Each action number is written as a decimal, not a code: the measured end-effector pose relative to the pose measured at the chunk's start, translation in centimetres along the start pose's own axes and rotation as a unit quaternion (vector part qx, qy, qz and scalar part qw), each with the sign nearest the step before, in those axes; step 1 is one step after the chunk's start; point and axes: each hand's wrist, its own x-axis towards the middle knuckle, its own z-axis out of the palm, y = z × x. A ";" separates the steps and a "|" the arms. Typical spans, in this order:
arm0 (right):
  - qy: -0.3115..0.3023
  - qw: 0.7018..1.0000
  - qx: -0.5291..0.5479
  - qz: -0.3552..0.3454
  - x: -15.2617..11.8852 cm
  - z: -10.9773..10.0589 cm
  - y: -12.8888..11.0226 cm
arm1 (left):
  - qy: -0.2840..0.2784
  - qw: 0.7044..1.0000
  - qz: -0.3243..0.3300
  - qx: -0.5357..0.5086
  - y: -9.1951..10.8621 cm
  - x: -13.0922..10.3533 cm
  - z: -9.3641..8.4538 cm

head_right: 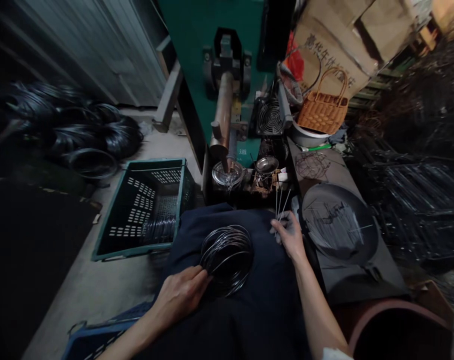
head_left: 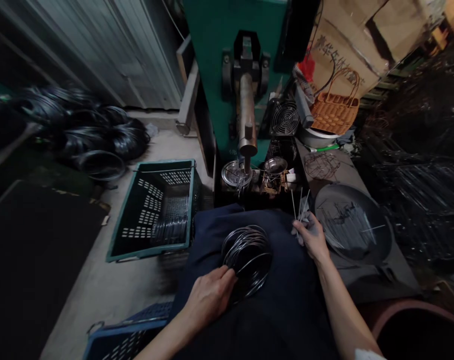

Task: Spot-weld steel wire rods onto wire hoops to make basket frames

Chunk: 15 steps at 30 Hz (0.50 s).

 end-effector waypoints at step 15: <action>-0.296 0.878 -0.272 -0.260 -5.1 4.9 -4.3 | 0.107 0.710 -0.192 -0.669 1.2 9.1 -4.5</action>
